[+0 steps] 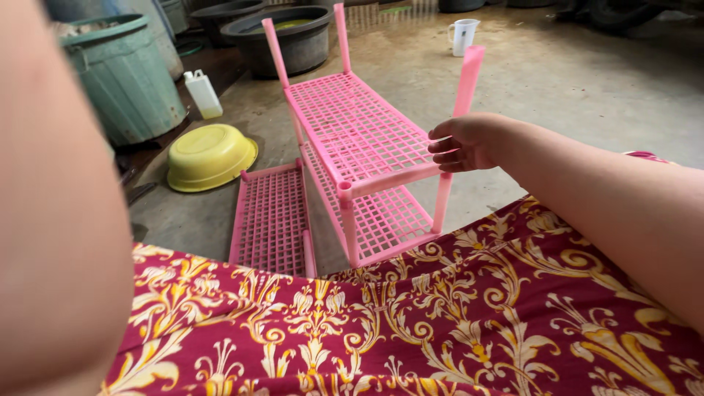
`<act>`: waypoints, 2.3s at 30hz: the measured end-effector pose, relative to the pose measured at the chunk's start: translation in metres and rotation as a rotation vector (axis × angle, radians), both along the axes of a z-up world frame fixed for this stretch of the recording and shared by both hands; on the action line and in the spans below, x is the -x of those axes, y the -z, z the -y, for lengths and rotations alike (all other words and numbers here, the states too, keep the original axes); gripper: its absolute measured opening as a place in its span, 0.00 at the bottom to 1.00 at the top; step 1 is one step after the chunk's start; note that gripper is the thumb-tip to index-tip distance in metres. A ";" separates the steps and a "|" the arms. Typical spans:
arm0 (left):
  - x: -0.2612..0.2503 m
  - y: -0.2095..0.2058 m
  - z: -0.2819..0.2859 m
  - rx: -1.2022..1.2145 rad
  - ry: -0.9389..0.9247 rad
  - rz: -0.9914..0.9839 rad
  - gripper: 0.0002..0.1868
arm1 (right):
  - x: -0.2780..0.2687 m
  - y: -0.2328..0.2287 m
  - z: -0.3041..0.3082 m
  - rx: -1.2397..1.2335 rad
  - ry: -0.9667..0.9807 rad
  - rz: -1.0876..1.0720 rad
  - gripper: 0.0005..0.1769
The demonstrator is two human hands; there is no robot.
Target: The person assembles a pink plastic shelving unit by hand. They connect the vertical poles to the grid shelves, rotate the unit to access different sides, and secure the frame components together.
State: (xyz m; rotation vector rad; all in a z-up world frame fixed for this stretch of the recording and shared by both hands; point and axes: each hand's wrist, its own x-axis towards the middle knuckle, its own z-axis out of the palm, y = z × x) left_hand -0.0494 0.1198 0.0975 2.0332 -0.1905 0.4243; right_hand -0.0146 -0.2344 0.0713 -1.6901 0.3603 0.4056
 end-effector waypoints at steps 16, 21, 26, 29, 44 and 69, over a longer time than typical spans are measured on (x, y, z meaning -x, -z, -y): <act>-0.004 0.020 0.090 -0.623 0.395 0.090 0.45 | -0.029 0.013 0.029 -0.115 -0.047 0.643 0.20; 0.007 0.041 0.147 -0.967 0.294 -0.254 0.61 | -0.021 0.026 0.003 -0.199 0.046 0.565 0.21; 0.010 0.067 0.171 -1.179 0.246 -0.359 0.57 | -0.004 0.018 -0.007 -0.235 0.156 0.510 0.28; 0.011 0.081 0.169 -1.171 0.204 -0.264 0.49 | 0.005 0.012 -0.015 -0.284 0.150 0.482 0.32; 0.026 0.069 0.171 -1.143 0.204 -0.296 0.49 | 0.015 0.008 -0.031 -0.057 0.422 0.557 0.22; 0.024 0.072 0.170 -1.159 0.203 -0.313 0.51 | 0.024 0.000 -0.027 -0.192 0.312 0.497 0.28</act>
